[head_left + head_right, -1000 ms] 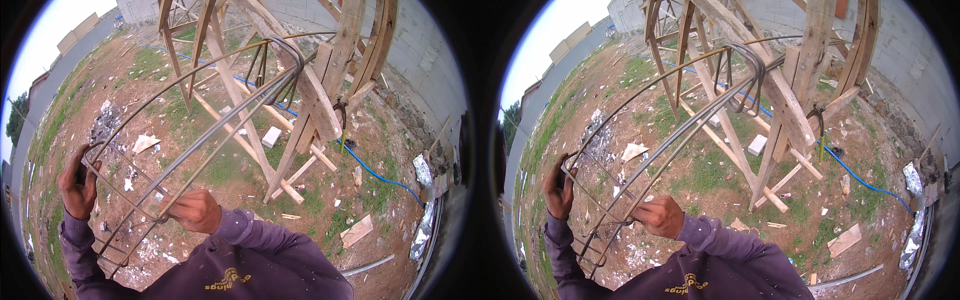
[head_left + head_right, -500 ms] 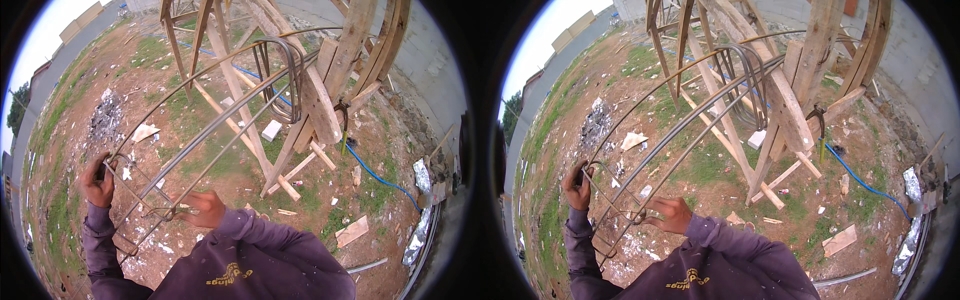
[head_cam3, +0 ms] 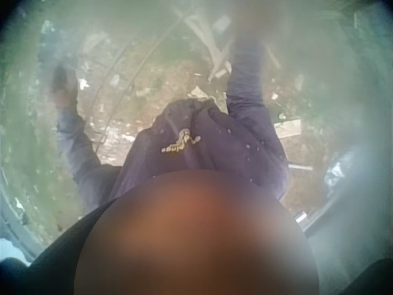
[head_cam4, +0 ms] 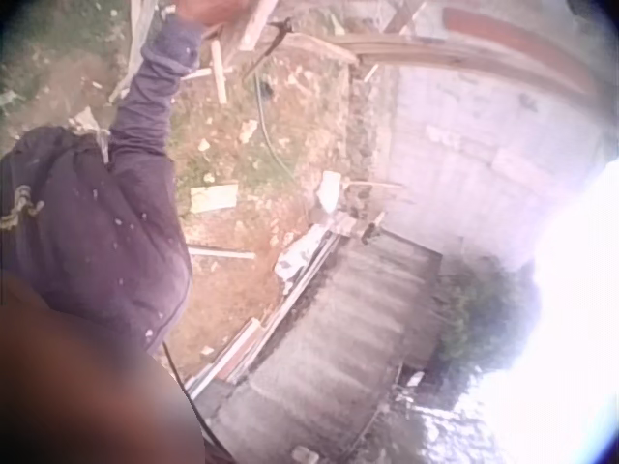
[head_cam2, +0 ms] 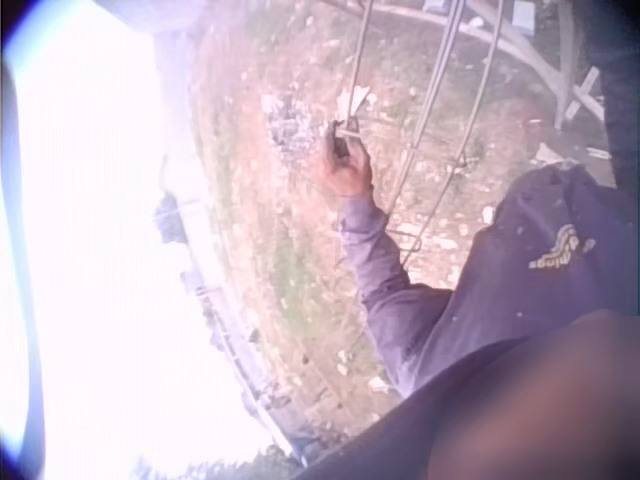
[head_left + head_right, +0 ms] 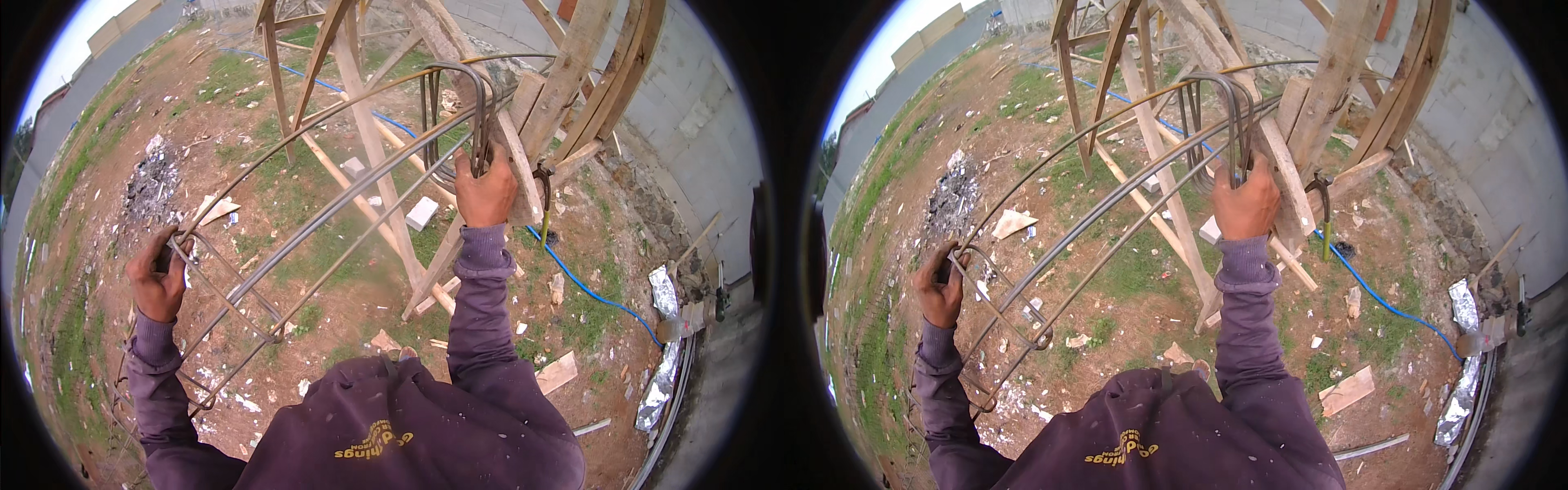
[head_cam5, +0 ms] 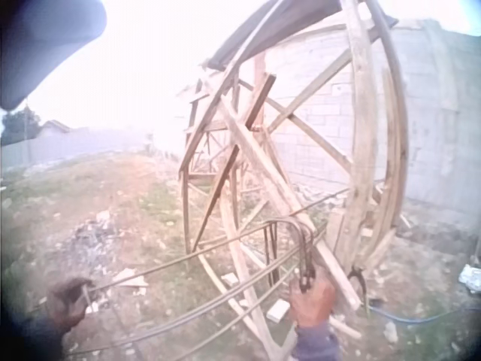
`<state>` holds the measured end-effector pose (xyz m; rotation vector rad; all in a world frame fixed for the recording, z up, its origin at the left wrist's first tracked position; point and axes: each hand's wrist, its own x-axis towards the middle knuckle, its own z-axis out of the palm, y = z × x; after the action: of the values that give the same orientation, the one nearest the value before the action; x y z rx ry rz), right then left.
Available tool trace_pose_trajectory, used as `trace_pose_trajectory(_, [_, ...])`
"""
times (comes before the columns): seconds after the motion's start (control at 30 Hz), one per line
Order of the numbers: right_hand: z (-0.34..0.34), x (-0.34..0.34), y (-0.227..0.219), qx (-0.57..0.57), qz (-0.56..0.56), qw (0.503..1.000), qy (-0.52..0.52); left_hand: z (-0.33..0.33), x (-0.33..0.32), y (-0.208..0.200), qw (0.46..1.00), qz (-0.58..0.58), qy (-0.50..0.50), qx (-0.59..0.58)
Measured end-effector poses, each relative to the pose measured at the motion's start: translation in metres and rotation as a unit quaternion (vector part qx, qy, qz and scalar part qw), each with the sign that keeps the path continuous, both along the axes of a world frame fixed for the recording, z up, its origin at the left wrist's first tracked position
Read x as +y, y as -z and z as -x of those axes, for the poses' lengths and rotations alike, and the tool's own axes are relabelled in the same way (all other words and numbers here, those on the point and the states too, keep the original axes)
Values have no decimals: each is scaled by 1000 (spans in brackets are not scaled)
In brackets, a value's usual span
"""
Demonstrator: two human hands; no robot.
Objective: The person assembles a rebar cage by tying metal rods together using wire and pliers. They repeatedly bend, twist, and secure the rods to form a grid-like structure.
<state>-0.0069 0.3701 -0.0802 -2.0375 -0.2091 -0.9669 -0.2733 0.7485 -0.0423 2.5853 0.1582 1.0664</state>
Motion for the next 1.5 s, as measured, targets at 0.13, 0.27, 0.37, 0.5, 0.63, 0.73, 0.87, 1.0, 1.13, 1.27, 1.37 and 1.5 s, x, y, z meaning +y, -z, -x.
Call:
trace_pose_trajectory(0.13, [13,-5,-15,44,-22,997,-58,6,-2,-12,1000,-10,-15,5])
trace_pose_trajectory(0.27, [19,-25,-74,77,-78,977,-181,-1,-4,-17,1000,9,-4,-20])
trace_pose_trajectory(0.37, [2,-28,-130,89,76,980,-162,-9,3,-18,998,-20,-25,-56])
trace_pose_trajectory(0.5, [-29,-7,-139,91,240,963,-83,-10,21,-27,997,-33,-35,-64])
trace_pose_trajectory(0.63, [-45,0,-112,34,232,971,-42,-12,40,-38,991,-28,-19,-127])
trace_pose_trajectory(0.73, [-42,-7,-105,22,210,975,-75,-22,57,-38,997,-1,-35,-64])
trace_pose_trajectory(0.87, [-21,-12,-103,-12,136,982,-131,-26,74,-20,996,3,-39,-74])
trace_pose_trajectory(1.0, [4,11,-75,-110,69,944,-302,-23,81,-10,996,26,-37,-79])
trace_pose_trajectory(1.13, [9,29,-55,-105,175,933,-298,-24,82,-22,997,30,-11,-71])
trace_pose_trajectory(1.27, [17,31,-51,-111,200,933,-276,-19,96,-38,996,55,27,-67])
trace_pose_trajectory(1.37, [18,42,-50,-133,99,948,-272,-20,115,-41,997,35,-5,-63])
trace_pose_trajectory(1.5, [7,56,-49,-94,33,946,-307,-25,135,-47,998,28,-5,-64])
